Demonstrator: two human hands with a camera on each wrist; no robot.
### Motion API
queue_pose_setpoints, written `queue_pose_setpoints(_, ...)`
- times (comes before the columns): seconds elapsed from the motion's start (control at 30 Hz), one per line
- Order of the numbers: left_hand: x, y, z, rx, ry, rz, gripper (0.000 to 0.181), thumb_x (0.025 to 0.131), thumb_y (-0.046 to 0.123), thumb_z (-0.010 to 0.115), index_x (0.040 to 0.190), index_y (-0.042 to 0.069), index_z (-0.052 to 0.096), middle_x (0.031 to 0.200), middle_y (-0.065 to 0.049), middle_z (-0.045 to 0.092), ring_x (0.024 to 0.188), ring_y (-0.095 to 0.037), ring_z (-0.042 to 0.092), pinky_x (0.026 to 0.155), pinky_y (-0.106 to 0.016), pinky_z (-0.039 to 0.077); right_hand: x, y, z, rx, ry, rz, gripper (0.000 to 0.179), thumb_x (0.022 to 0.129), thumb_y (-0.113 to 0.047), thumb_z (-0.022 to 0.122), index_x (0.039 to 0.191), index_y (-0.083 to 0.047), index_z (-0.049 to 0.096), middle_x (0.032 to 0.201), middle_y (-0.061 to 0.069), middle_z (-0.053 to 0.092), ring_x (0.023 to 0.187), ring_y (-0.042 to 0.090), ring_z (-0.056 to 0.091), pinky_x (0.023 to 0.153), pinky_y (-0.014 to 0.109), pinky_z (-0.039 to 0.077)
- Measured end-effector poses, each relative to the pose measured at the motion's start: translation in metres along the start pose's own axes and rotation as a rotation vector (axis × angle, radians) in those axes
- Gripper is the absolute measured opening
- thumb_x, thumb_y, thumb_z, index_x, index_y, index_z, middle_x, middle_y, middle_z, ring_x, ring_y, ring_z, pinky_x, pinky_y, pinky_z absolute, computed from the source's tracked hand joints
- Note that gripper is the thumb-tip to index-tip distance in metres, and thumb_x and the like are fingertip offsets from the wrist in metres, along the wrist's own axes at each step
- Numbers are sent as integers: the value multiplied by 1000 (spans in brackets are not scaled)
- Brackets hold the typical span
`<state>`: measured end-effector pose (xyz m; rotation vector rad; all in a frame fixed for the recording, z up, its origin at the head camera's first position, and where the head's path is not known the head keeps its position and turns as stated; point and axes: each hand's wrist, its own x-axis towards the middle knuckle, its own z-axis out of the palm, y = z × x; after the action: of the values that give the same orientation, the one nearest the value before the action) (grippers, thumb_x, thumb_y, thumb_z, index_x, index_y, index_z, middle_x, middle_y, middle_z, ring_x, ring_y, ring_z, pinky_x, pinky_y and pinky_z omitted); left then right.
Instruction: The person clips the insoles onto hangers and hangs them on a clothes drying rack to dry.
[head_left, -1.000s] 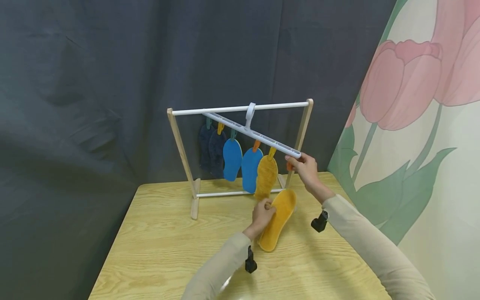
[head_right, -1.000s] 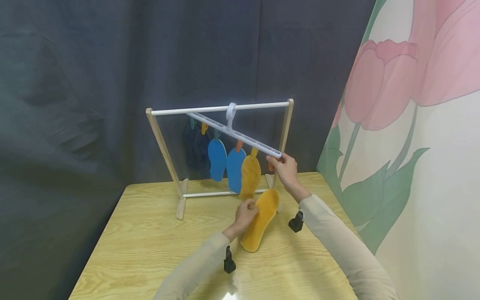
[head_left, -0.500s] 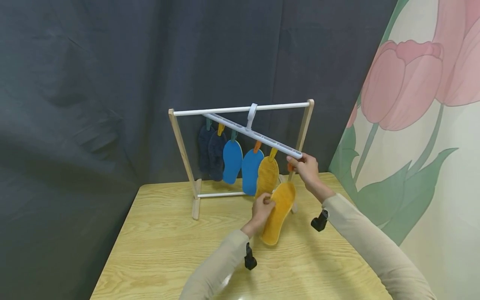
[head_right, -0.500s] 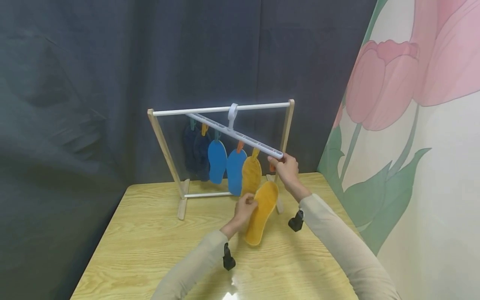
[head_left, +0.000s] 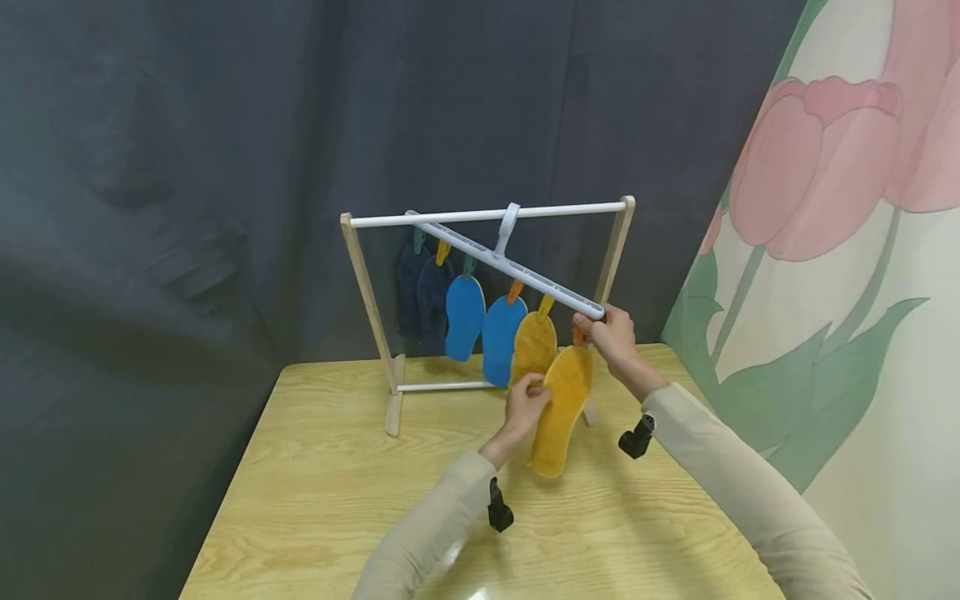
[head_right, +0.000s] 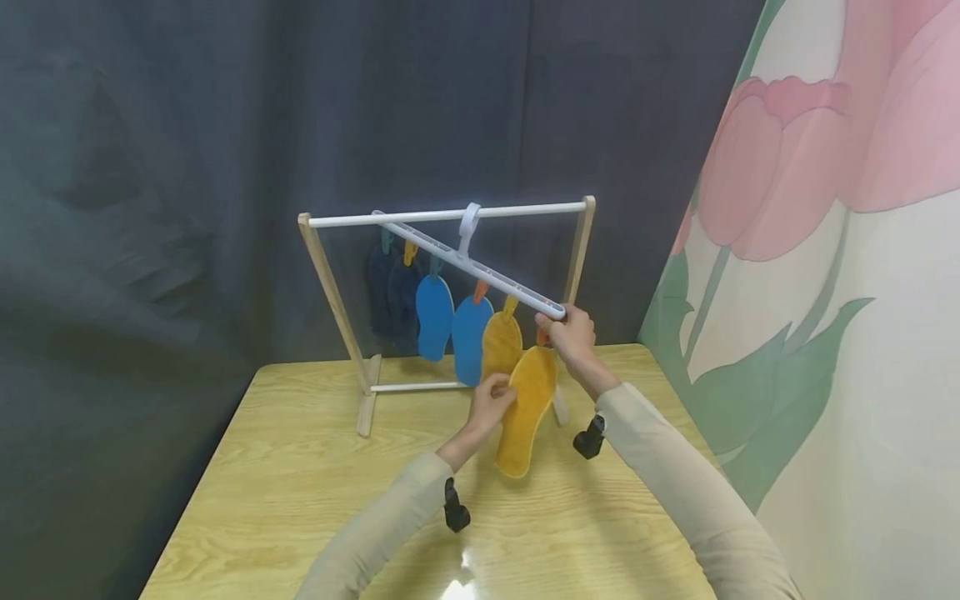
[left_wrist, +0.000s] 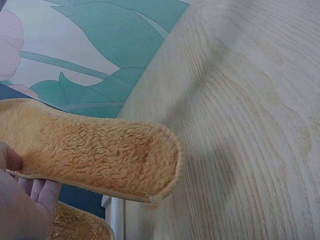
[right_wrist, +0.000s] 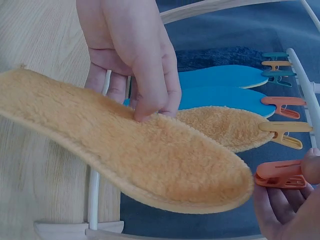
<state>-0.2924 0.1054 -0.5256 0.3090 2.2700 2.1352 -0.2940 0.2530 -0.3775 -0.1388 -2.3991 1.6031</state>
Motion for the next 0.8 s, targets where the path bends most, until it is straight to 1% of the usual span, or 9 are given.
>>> queue_pose_setpoints(0.07,0,1,0,-14,-10,-2,23,89,7,66,112,6,68,97,-4,69,87,-13,64,73,-28,54,0,-1,1,-15,10,-2,25,100,-17,61,107,7,61,90,20,68,75,24,64,68,22,54)
queue_pose_setpoints(0.17,0,0,-1,-25,-21,1,23,92,8,64,114,6,67,97,-3,68,84,-11,62,71,-27,52,0,-2,4,-28,26,5,21,100,-16,61,105,5,61,88,19,69,73,23,63,64,21,52)
queue_pose_setpoints(0.33,2,-2,-1,-27,-24,15,22,92,7,63,114,6,67,95,-4,67,82,-11,60,69,-26,50,1,-3,7,-33,32,31,17,99,-12,60,106,4,57,92,18,68,73,19,62,70,29,56)
queue_pose_setpoints(0.43,2,-2,-3,-36,-18,26,23,91,6,63,113,5,67,95,-5,67,83,-14,62,70,-28,51,1,-3,8,-48,38,44,18,98,-11,60,106,5,56,96,18,69,75,18,62,71,29,55)
queue_pose_setpoints(0.53,2,0,-5,-54,-6,60,23,90,5,62,112,4,67,93,-5,68,83,-14,63,70,-28,52,1,-4,9,-61,41,47,18,98,-11,60,106,5,56,96,19,69,77,18,62,72,29,54)
queue_pose_setpoints(0.57,1,1,-6,-52,0,94,23,89,5,61,112,4,67,92,-5,68,82,-14,63,69,-28,53,1,-4,9,-65,42,47,18,98,-11,60,106,5,56,97,19,69,77,18,61,73,29,54)
queue_pose_setpoints(0.67,2,2,-7,-51,4,137,23,89,5,60,111,4,67,92,-4,67,83,-14,63,69,-28,53,2,-3,10,-74,43,49,18,98,-11,60,106,5,56,97,19,69,79,19,61,76,32,54)
queue_pose_setpoints(0.77,4,3,-6,-40,4,122,23,90,5,61,112,3,67,94,-6,68,87,-16,64,72,-29,54,2,-4,10,-88,44,51,19,99,-12,60,107,4,57,97,19,69,80,20,61,75,28,51)
queue_pose_setpoints(0.8,5,3,-5,-44,1,96,23,90,5,62,113,3,67,96,-7,68,88,-17,64,74,-30,54,2,-4,10,-95,44,50,19,99,-13,60,107,4,57,97,19,69,80,21,61,73,26,50)
